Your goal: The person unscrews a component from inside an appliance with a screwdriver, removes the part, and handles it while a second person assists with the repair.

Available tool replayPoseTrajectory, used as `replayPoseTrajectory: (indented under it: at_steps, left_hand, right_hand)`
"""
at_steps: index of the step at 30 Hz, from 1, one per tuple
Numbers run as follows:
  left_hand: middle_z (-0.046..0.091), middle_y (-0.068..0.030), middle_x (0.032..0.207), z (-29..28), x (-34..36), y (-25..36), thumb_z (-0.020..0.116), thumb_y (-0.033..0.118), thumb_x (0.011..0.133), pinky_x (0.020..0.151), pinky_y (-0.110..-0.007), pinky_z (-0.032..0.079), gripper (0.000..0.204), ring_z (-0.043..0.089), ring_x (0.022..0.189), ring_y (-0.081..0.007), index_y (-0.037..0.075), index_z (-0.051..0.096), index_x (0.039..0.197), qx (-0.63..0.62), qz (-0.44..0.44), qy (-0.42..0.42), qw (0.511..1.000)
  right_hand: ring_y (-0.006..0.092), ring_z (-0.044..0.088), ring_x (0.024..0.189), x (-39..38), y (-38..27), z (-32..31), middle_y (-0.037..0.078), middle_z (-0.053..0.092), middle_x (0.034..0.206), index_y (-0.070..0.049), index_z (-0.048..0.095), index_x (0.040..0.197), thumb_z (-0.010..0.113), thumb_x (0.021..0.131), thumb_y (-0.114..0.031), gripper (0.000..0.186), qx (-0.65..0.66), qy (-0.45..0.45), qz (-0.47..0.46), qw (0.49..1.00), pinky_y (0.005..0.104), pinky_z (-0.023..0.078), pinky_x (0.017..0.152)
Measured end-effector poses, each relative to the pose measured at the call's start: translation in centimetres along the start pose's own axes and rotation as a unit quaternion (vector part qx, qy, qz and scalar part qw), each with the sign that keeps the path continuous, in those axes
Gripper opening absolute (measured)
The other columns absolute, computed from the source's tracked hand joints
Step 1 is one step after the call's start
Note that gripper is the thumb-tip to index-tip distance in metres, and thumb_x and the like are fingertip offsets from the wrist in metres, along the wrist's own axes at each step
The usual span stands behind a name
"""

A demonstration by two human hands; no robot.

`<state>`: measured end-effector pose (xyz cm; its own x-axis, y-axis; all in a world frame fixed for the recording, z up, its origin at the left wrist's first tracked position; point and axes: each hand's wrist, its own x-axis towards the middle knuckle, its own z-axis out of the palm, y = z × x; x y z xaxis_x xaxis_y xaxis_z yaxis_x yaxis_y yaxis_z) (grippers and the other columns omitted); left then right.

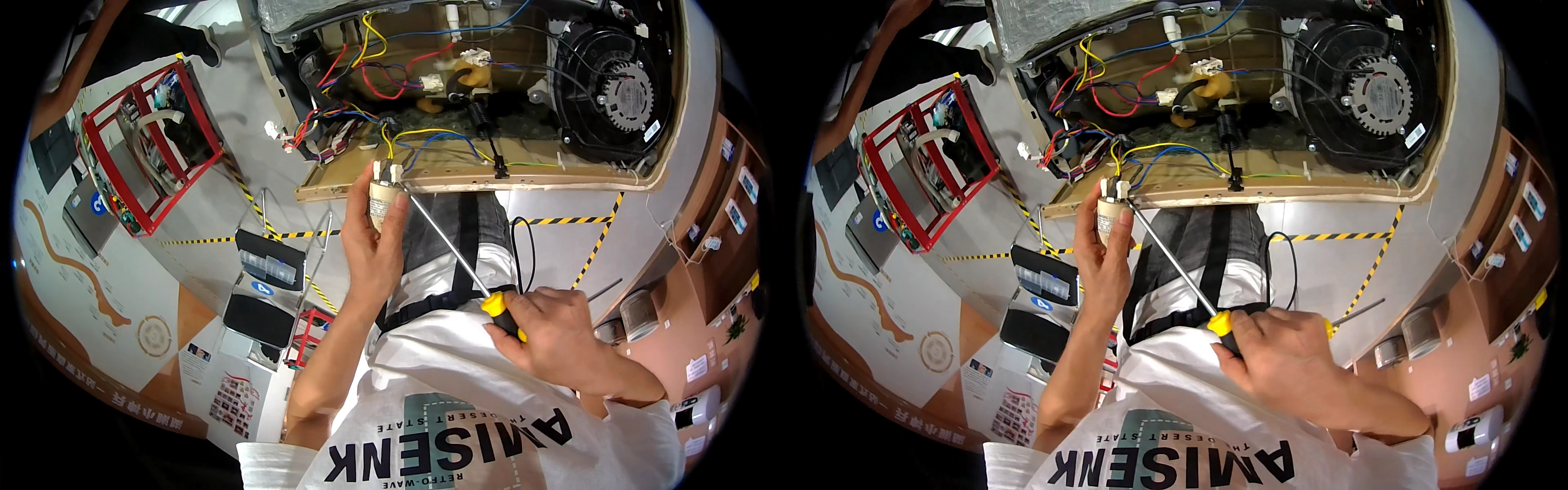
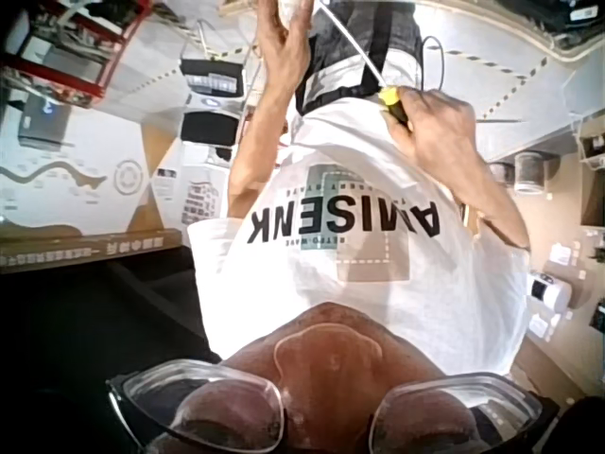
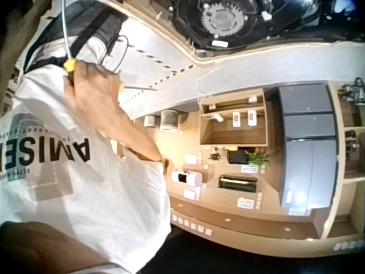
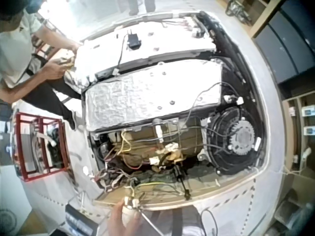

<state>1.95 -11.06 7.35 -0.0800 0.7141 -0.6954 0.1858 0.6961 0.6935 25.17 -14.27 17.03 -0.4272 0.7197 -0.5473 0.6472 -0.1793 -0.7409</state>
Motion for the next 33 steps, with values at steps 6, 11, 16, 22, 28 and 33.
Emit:
replayPoseTrajectory:
  at_steps: [6,11,16,22,28,33]
  left_hand:
    - [0.06,-0.001,0.098,0.4,-0.1,-1.0,0.065,0.018,0.097,0.061,-0.02,0.043,0.049,0.052,0.076,-0.005,0.003,0.047,0.14,0.028,0.037,0.032,0.998]
    - [0.06,-0.0038,0.108,-0.8,0.2,-0.9,0.066,0.015,0.097,0.073,-0.022,0.045,0.05,0.053,0.088,-0.0077,0.001,0.046,0.141,0.014,0.005,-0.009,1.0]
    - [0.059,-0.0099,0.126,-1.0,0.2,-0.2,0.066,0.007,0.095,0.095,-0.026,0.045,0.052,0.056,0.11,-0.0125,-0.004,0.045,0.142,-0.018,-0.012,-0.031,0.999]
    - [0.058,-0.0097,0.127,-1.2,0.4,-0.2,0.068,0.007,0.094,0.096,-0.026,0.045,0.053,0.057,0.11,-0.0128,-0.004,0.047,0.141,0.01,0.021,-0.039,0.999]
    - [0.058,-0.0093,0.126,-1.1,0.3,0.0,0.069,0.007,0.093,0.093,-0.025,0.047,0.052,0.057,0.108,-0.0112,-0.005,0.047,0.14,-0.002,0.022,-0.036,0.999]
    - [0.059,-0.0118,0.124,-0.2,0.1,-0.4,0.068,0.007,0.093,0.093,-0.025,0.046,0.053,0.057,0.108,-0.0126,-0.007,0.046,0.139,0.001,0.048,-0.004,0.999]
  right_hand:
    - [0.023,0.06,0.055,-0.2,0.2,0.0,0.008,0.06,0.061,0.001,0.067,0.089,0.075,0.08,-0.027,0.03,-0.009,0.005,0.011,1.0,0.0356,0.047,0.049]
    - [0.0266,0.064,0.061,0.2,1.1,-1.9,0.012,0.066,0.071,0.003,0.068,0.094,0.08,0.071,-0.021,0.035,-0.035,-0.041,0.0,0.999,0.0367,0.05,0.056]
    - [0.0262,0.062,0.059,0.8,1.3,-2.7,0.01,0.063,0.067,0.001,0.067,0.09,0.078,0.073,-0.021,0.03,-0.037,-0.03,-0.01,0.999,0.0368,0.049,0.055]
    - [0.0271,0.063,0.06,1.6,1.3,-4.2,0.01,0.063,0.066,-0.002,0.068,0.089,0.077,0.073,-0.021,0.027,-0.038,-0.064,-0.001,0.997,0.0378,0.05,0.057]
    - [0.027,0.065,0.061,2.9,1.7,-6.3,0.009,0.064,0.065,-0.004,0.068,0.087,0.076,0.075,-0.022,0.023,-0.043,-0.101,-0.012,0.994,0.039,0.049,0.056]
    - [0.027,0.064,0.059,2.5,1.7,-5.2,0.009,0.063,0.064,-0.003,0.068,0.085,0.074,0.078,-0.026,0.025,-0.036,-0.106,-0.012,0.994,0.0396,0.048,0.053]
